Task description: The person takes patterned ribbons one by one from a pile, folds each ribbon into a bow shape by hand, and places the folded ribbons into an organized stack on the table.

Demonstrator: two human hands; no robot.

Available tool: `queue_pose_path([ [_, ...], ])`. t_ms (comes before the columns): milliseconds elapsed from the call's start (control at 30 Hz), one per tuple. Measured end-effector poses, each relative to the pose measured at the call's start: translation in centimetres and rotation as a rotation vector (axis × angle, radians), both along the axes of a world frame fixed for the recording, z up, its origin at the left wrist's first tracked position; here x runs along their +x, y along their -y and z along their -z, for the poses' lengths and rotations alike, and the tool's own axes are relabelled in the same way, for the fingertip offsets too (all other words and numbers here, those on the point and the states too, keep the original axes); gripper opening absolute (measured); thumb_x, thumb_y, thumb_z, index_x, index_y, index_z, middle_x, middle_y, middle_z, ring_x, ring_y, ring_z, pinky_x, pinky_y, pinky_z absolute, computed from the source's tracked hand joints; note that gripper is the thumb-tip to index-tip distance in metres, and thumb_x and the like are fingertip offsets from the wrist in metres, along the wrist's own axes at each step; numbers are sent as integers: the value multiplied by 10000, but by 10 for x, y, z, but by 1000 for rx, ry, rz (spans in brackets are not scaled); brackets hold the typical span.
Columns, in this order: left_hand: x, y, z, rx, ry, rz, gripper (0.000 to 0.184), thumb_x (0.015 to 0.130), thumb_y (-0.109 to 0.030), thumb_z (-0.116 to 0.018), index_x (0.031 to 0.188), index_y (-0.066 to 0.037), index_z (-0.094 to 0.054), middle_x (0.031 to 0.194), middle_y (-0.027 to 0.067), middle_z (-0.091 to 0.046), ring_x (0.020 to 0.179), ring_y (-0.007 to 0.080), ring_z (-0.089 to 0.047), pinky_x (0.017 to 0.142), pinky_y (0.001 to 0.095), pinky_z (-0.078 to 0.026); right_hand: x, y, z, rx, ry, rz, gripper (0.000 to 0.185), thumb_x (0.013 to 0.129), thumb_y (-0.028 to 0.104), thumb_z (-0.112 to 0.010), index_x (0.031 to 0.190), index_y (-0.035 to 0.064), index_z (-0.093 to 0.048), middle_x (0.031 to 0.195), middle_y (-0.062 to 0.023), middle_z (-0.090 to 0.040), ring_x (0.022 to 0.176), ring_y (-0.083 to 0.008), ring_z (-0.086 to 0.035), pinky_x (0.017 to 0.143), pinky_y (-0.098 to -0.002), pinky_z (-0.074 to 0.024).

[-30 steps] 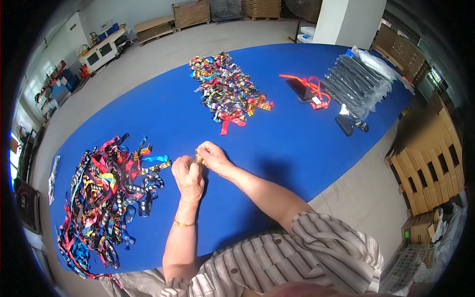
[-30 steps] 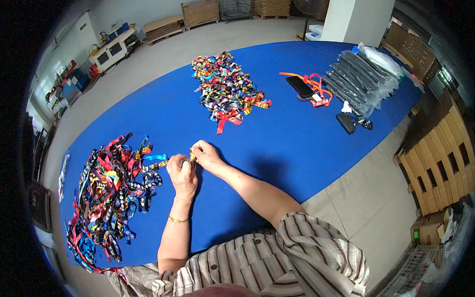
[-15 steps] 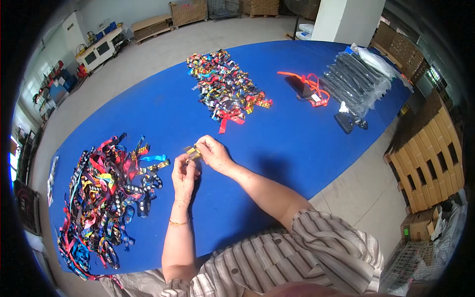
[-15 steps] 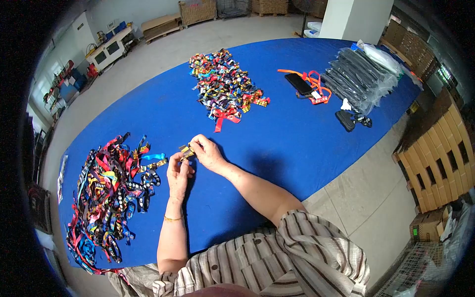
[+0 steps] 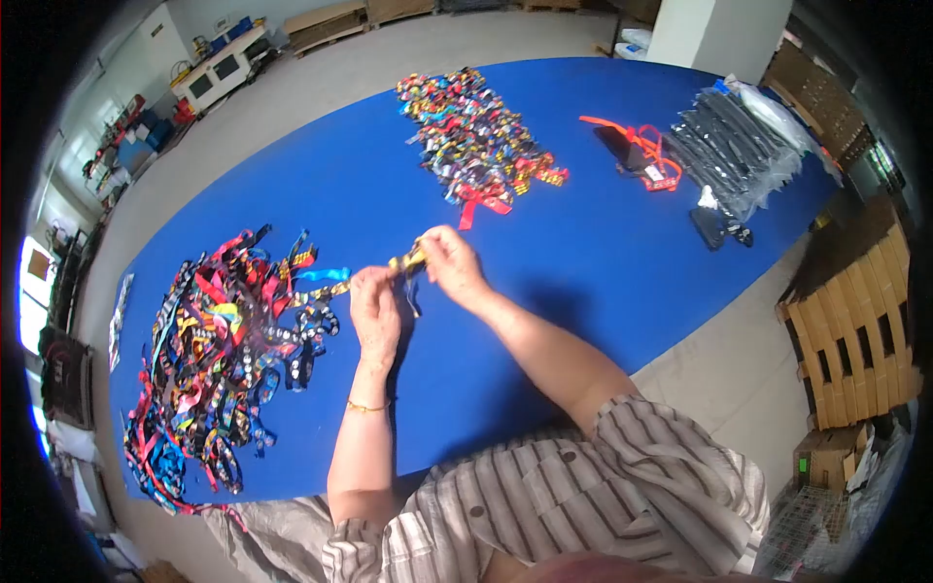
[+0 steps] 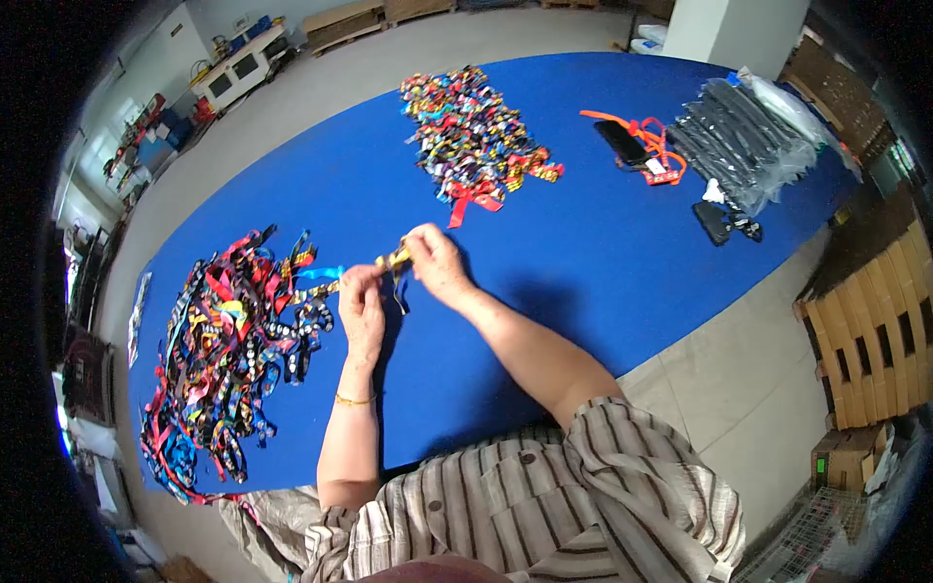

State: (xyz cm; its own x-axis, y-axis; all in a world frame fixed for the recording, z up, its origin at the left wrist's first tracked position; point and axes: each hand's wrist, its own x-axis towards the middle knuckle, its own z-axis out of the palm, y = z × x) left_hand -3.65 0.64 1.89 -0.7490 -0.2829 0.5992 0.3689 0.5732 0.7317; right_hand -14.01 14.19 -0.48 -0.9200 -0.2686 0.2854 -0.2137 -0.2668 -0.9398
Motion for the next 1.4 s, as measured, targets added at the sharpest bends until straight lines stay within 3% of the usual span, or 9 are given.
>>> queue_pose_path([
  [167, 17, -13, -70, 411, 61, 143, 148, 1012, -47, -604, 1156, -23, -630, 995, 28, -639, 837, 99, -607, 743, 247, -528, -3, -5, -4, -1, 111, -25, 127, 1052, 176, -568, 1036, 52, -583, 783, 1, -595, 563, -51, -504, 493, -235, -421],
  [300, 71, -54, -173, 407, -206, 532, 179, 974, 31, -560, 1148, -10, -575, 1001, 128, -580, 826, 220, -611, 716, 340, -553, -6, 0, 5, 64, 45, -15, 118, 1061, 160, -550, 1039, 48, -581, 788, 1, -588, 568, -45, -499, 500, -227, -419],
  [533, 160, -114, -265, 683, -84, 581, 252, 1076, -319, -435, 983, -112, -543, 835, 109, -543, 656, 252, -555, 598, 391, -569, -1, -3, -1, 120, 19, -73, 145, 1071, 193, -531, 1071, 56, -579, 795, 5, -591, 568, -33, -506, 460, -198, -382],
  [633, 183, -107, -278, 747, 245, 499, 340, 1071, -336, -404, 912, -68, -541, 811, 118, -536, 703, 247, -565, 614, 380, -566, -2, -2, 2, 94, 9, -81, 142, 1070, 187, -529, 1065, 54, -579, 795, 2, -591, 566, -35, -507, 464, -199, -386],
  [900, 160, -127, -235, 775, -360, 885, 77, 884, -211, -676, 885, -143, -640, 926, 91, -578, 829, 236, -598, 682, 308, -563, 1, -3, -6, 113, 56, -91, 116, 1047, 144, -573, 1051, 28, -579, 808, -23, -616, 573, -52, -515, 504, -221, -438],
  [1033, 167, -124, -228, 794, -398, 930, 149, 790, -149, -812, 871, -181, -690, 983, 78, -599, 892, 230, -615, 716, 272, -562, -1, -3, -2, 91, 44, -89, 116, 1044, 149, -579, 1050, 34, -586, 809, -25, -618, 575, -56, -522, 504, -225, -442],
  [1100, 177, -122, -240, 849, -242, 834, 93, 902, -196, -651, 835, -134, -633, 920, 101, -578, 822, 235, -602, 668, 301, -564, -3, -1, 3, 82, 16, -90, 114, 1044, 152, -581, 1050, 38, -590, 809, -25, -619, 577, -60, -527, 503, -228, -445],
  [1200, 170, -134, -251, 893, -203, 679, 432, 1099, -291, -358, 793, -44, -538, 785, 129, -554, 684, 248, -576, 596, 358, -546, -3, 1, 1, 91, 24, -78, 109, 1042, 150, -582, 1062, 44, -596, 811, -24, -621, 578, -66, -533, 508, -232, -450],
  [1400, 159, -142, -250, 884, -333, 765, 380, 1076, -244, -370, 806, -36, -540, 780, 114, -568, 695, 239, -584, 613, 330, -532, -10, -1, 15, 88, 60, -109, 135, 1048, 186, -587, 1097, 61, -605, 794, -1, -599, 581, -64, -521, 514, -224, -439],
])
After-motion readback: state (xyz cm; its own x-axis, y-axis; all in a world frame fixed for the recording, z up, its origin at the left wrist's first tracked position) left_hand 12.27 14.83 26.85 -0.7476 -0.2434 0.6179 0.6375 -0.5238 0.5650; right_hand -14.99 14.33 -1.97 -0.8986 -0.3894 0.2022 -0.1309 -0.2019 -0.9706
